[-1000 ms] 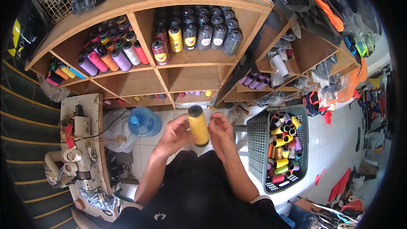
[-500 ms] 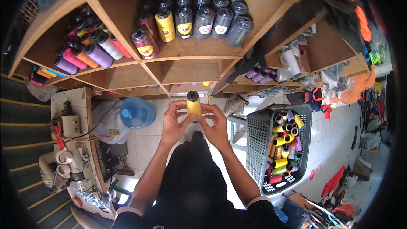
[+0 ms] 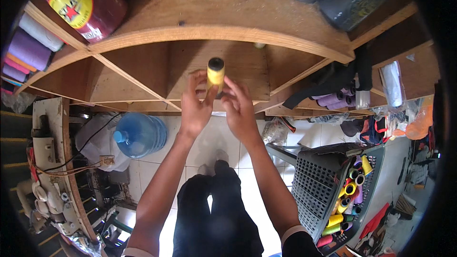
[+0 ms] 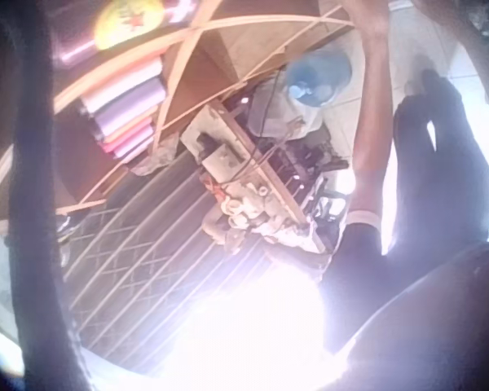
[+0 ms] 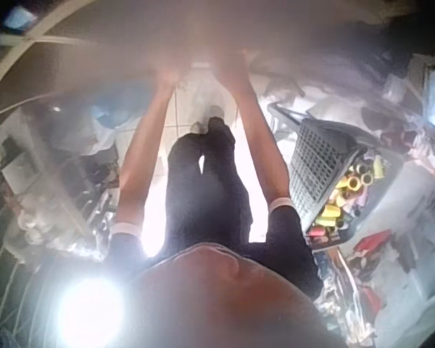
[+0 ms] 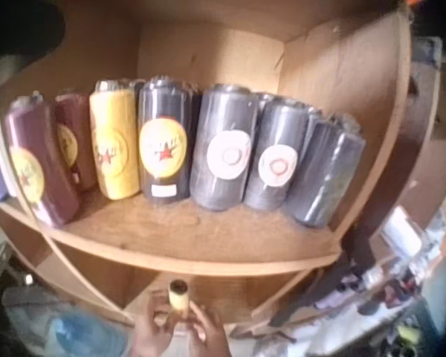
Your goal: The person picks up various colored thread spools from a plastic basket on the floor and places them onto a wooden shelf. The person handles the spools one by one, moving them from the basket to the shelf.
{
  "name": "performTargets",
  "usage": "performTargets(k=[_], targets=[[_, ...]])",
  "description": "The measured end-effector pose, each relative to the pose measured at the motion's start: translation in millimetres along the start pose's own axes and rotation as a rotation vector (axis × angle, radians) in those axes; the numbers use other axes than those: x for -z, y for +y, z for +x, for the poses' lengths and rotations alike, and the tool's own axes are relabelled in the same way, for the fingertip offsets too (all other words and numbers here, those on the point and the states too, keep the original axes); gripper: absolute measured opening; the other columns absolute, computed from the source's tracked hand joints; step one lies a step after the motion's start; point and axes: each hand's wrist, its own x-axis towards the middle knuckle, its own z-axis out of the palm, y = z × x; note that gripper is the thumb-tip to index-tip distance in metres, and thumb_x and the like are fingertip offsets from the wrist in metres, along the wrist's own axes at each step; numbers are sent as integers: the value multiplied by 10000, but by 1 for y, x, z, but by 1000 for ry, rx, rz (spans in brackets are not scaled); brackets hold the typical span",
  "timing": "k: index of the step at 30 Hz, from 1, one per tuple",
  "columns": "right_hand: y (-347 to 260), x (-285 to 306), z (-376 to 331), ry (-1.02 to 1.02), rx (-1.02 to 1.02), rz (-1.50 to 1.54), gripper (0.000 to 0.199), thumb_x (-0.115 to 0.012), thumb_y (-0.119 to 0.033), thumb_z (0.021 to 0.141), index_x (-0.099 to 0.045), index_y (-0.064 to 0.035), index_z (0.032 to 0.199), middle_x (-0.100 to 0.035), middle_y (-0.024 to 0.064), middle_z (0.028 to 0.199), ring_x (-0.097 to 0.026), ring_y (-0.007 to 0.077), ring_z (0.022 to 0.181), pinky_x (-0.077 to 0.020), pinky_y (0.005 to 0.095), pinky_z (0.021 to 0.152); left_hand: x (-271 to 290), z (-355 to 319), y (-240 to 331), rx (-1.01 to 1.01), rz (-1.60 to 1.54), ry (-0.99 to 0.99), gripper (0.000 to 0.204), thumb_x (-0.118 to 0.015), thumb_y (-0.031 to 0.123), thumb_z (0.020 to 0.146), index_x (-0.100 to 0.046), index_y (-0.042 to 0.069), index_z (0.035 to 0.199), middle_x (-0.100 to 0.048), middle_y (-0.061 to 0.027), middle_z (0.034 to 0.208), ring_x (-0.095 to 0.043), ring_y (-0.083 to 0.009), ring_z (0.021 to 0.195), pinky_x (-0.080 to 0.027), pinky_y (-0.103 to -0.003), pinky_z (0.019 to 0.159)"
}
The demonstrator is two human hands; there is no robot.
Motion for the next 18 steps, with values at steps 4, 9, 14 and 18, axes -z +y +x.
performTargets(k=[4, 9, 14, 18], targets=[[30, -13, 45, -20, 10, -57, 478, -497, -51, 857, -425, 0, 1327, -477, 191, 1226, -520, 276, 1101, -444, 361, 928, -11, 35, -23, -49, -28, 140, 320, -601, 9, 840, -489, -20, 1138, -587, -185, 1075, -605, -270, 981, -494, -372, 790], [54, -38, 103, -150, -31, 37, 482, -432, -135, 880, -415, 8, 1341, -454, 235, 1314, -464, 328, 1204, -347, 361, 1027, -6, 74, -59, -107, 77, 261, 338, -517, -37, 846, -505, -38, 1184, -567, -196, 1071, -588, -287, 971, -470, -367, 832], [77, -70, 148, -164, -3, 37, 389, -398, -159, 872, -509, 24, 1197, -553, 245, 1168, -526, 330, 1111, -383, 382, 962, -1, 100, -88, -51, 82, 329, 450, -438, -5, 863, -423, -48, 1311, -563, -181, 1180, -542, -223, 1054, -417, -308, 916], [69, -75, 163, -215, -30, -17, 284, -419, -172, 857, -540, 36, 1008, -591, 182, 948, -566, 260, 871, -430, 382, 803, -4, 110, -98, 111, 89, 367, 512, -424, 154, 892, -362, -34, 1364, -541, -219, 1229, -504, -278, 1147, -365, -327, 982]])
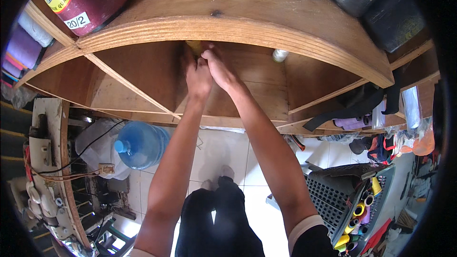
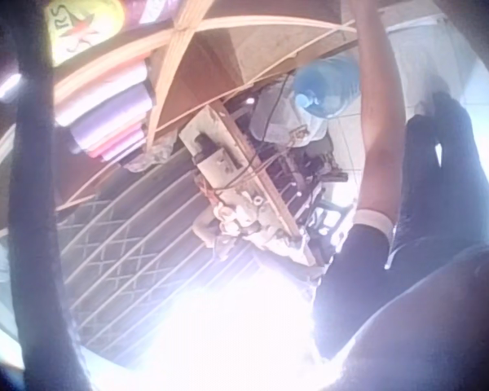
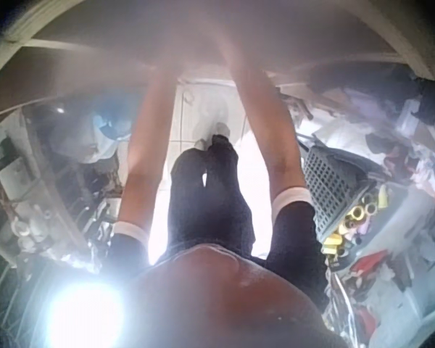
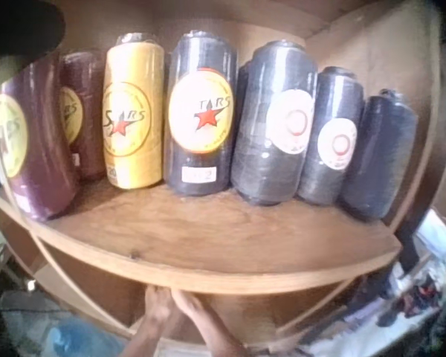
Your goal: The person picks up various colored thread spools from a plastic basket on the floor and places them onto a wooden shelf. The person handles the spools one by one, moving them from the basket to the shelf.
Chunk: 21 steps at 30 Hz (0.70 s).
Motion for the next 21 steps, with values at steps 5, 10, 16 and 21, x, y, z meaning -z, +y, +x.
performTargets(k=[5, 10, 16, 21], targets=[[-3, 5, 9, -44, -76, 82, 286, -446, -224, 859, -550, 28, 945, -587, 125, 900, -550, 231, 783, -431, 374, 742, -2, -1, 19, 117, 32, -58, 529, -397, 189, 901, -324, -24, 1380, -440, -246, 1322, -411, -335, 1245, -296, -360, 1041], [7, 11, 23, -211, -198, 1, 401, -402, -319, 920, -568, 21, 1055, -584, 125, 1051, -531, 219, 973, -404, 368, 874, -3, -4, 24, 57, -56, -76, 559, -380, 202, 918, -246, 17, 1428, -230, -247, 1473, -239, -363, 1366, -210, -362, 1108], [29, -10, 28, -83, -187, 236, 436, -426, -293, 890, -569, 41, 1132, -574, 104, 1133, -489, 195, 1023, -353, 318, 945, 0, 3, 8, 20, 205, -50, 525, -347, 216, 925, -259, 54, 1417, -165, -277, 1467, -199, -433, 1353, -225, -407, 1097], [29, -5, 28, -55, -137, 204, 428, -409, -282, 897, -562, 38, 1136, -563, 113, 1160, -479, 200, 1051, -341, 330, 962, 0, -4, 23, 17, -4, -33, 415, -358, 211, 911, -377, 35, 1286, -344, -252, 1291, -356, -424, 1230, -281, -462, 1029]])
